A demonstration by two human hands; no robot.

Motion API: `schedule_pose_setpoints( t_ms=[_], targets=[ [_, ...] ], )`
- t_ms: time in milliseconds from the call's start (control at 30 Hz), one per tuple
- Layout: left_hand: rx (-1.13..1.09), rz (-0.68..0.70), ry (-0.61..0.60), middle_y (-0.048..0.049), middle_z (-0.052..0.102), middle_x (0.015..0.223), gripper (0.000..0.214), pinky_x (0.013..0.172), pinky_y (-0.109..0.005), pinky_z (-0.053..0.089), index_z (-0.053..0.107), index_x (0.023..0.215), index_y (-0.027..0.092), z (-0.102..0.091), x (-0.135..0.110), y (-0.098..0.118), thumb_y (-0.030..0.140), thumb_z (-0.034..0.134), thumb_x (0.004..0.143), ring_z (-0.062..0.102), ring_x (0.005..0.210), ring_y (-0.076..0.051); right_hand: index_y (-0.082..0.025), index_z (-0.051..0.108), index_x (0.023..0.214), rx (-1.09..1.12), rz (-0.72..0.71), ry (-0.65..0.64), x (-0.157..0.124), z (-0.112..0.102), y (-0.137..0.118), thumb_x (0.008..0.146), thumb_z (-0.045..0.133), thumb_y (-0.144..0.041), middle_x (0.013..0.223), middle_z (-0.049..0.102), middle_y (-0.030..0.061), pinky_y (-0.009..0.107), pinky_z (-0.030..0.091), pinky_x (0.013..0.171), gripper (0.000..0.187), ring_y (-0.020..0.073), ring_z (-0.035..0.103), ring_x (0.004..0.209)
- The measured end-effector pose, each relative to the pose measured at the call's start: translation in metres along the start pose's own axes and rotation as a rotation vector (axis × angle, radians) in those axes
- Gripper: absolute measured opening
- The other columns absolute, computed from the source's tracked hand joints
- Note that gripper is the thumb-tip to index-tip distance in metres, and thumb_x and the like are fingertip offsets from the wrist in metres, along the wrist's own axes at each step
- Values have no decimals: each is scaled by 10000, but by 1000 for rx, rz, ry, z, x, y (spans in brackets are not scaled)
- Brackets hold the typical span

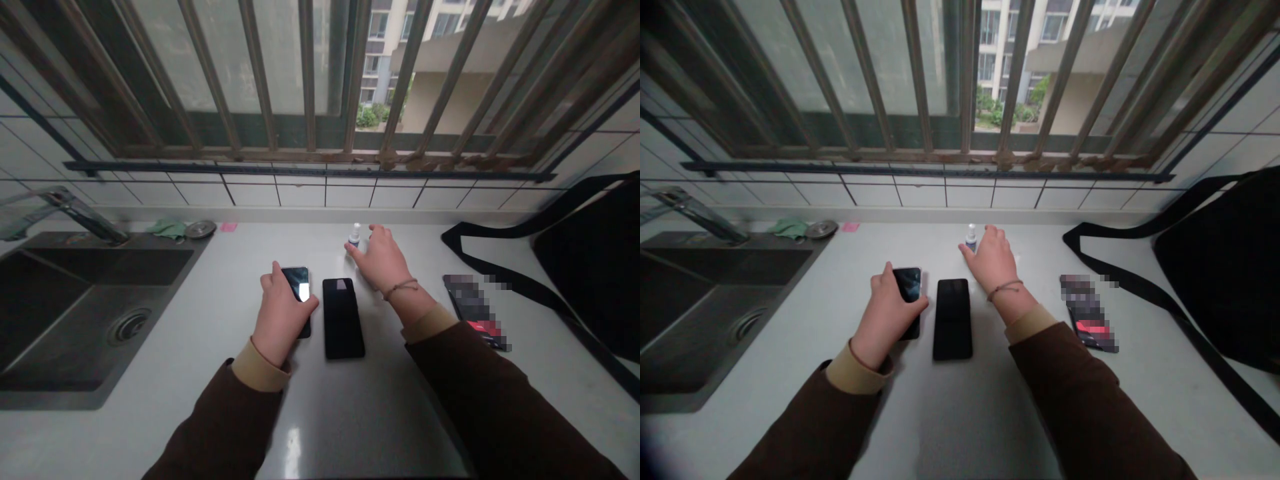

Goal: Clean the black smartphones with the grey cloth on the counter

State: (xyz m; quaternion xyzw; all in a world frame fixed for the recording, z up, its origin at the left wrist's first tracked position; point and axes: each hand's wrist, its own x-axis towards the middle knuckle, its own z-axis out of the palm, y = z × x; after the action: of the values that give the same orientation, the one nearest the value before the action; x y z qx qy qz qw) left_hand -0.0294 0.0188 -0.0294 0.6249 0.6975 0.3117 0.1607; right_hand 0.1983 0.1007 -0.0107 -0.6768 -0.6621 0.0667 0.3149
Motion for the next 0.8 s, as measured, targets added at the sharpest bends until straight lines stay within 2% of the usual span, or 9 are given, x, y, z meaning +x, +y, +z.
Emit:
schedule_pose_setpoints(
  t_ms=[67, 200, 267, 400, 567, 700, 800],
  targets=[
    [83, -21, -19, -276, 481, 1417, 1122, 1168, -531, 462, 225, 1646, -16, 2, 0, -3, 300, 811, 743, 559, 1356, -429, -94, 589, 1354, -1, 22, -66, 16, 12, 8, 917, 775, -496, 1329, 657, 260, 452, 508, 1019, 623, 361, 648, 1225],
    [280, 1, 9, -265, 605, 1281, 1050, 1095, -553, 483, 295, 1608, -45, 0, 1, -6, 344, 785, 765, 616, 1223, -439, -169, 684, 1060, 2, -5, -137, 28, 31, 8, 946, 749, -369, 1026, 745, 140, 377, 511, 876, 239, 287, 695, 983],
    [382, 15, -5, -289, 644, 1213, 950, 1064, -559, 480, 383, 1540, -86, -2, 1, -4, 370, 755, 795, 622, 1165, -448, -179, 683, 1009, 10, -48, -143, 29, 38, -1, 971, 724, -356, 1021, 745, 131, 364, 495, 863, 186, 277, 685, 968],
    [494, -3, -42, -289, 648, 1160, 705, 1000, -521, 495, 566, 1338, -58, -8, -2, 2, 408, 715, 829, 630, 1092, -435, -178, 679, 1045, 45, -148, -164, 28, 53, -30, 1001, 712, -414, 1090, 745, 132, 343, 481, 859, 242, 260, 677, 984],
    [512, -49, -67, -252, 629, 1150, 572, 942, -484, 507, 622, 1215, 9, -10, -4, 5, 433, 696, 838, 637, 1050, -413, -179, 687, 1065, 63, -243, -228, 28, 74, -63, 989, 745, -449, 1110, 752, 135, 337, 479, 867, 286, 259, 681, 1007],
    [516, -25, -77, -253, 632, 1127, 543, 962, -501, 485, 636, 1183, 23, -9, -4, 4, 438, 691, 836, 614, 1050, -411, -155, 699, 1093, 52, -260, -263, 25, 83, -70, 984, 758, -437, 1109, 754, 156, 358, 497, 879, 308, 275, 692, 1008],
    [552, 19, -62, -253, 648, 1091, 515, 954, -508, 481, 656, 1137, 46, -8, -3, 1, 459, 689, 831, 595, 1062, -419, -135, 681, 1248, 60, -284, -274, 24, 72, -64, 945, 806, -471, 1243, 732, 176, 379, 508, 968, 470, 295, 683, 1132]
  ],
)
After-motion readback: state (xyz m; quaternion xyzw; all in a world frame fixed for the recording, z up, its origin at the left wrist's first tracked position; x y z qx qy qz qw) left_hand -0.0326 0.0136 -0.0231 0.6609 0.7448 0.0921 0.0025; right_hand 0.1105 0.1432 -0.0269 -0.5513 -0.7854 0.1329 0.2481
